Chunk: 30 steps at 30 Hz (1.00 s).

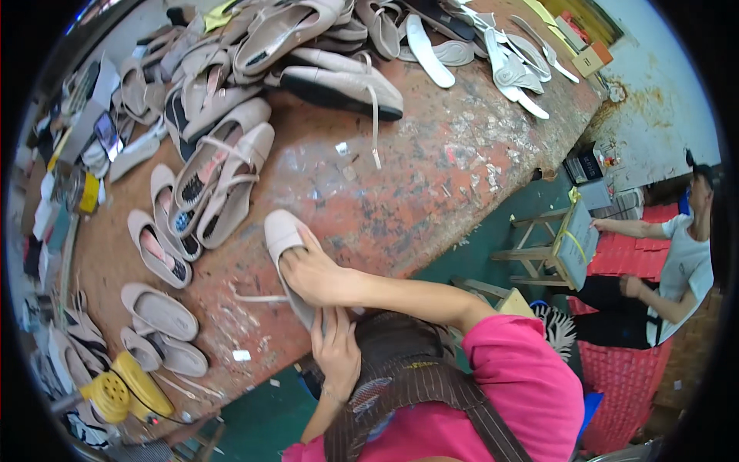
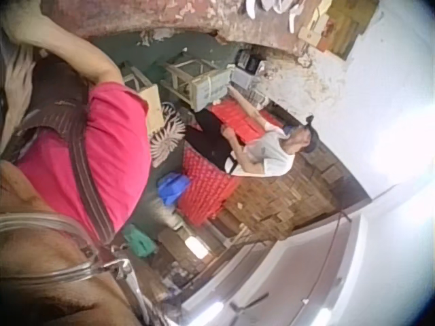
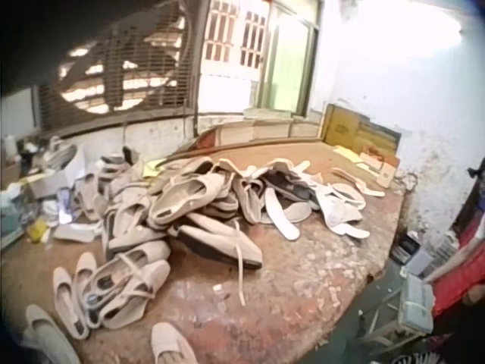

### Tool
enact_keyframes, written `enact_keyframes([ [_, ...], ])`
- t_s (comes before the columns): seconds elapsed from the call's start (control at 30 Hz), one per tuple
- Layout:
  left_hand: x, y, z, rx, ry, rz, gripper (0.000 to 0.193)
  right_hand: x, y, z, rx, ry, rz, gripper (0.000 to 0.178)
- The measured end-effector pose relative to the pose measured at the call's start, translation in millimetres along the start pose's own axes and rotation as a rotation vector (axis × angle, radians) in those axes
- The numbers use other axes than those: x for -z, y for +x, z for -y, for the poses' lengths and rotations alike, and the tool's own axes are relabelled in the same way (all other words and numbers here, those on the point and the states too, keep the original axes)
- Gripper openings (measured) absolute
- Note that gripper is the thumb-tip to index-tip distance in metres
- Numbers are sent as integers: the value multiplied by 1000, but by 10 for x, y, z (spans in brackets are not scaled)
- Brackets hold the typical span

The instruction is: The person inserts shoe insoles into various shoes by hand, pressing them down into place on a workbench.

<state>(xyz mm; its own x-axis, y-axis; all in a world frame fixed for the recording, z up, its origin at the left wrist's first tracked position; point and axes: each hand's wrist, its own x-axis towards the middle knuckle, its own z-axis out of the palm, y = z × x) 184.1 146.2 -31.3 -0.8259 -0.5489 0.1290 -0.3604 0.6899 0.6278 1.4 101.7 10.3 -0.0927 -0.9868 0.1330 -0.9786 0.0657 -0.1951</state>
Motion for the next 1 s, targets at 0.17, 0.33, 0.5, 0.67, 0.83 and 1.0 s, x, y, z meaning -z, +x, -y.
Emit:
enact_keyframes([
  [0.17,812,-467,650,51,232,-310,17,607,-492,-1316,-135,873,-273,27],
  [0.33,1665,-101,1115,232,671,-574,32,420,-297,-3639,-686,50,-838,35],
  [0.5,1413,1295,476,129,570,-640,35,43,-46,-4785,-894,-127,-685,63],
  [0.67,373,3046,-503,-514,216,-29,51,134,-175,-4629,-848,-349,-428,58],
  [0.83,-595,4329,-1168,-649,570,149,64,520,-722,-3729,-786,71,-840,67],
  [1.0,-586,3825,-676,-778,630,170,45,917,-1517,-2920,-955,1144,-979,58],
])
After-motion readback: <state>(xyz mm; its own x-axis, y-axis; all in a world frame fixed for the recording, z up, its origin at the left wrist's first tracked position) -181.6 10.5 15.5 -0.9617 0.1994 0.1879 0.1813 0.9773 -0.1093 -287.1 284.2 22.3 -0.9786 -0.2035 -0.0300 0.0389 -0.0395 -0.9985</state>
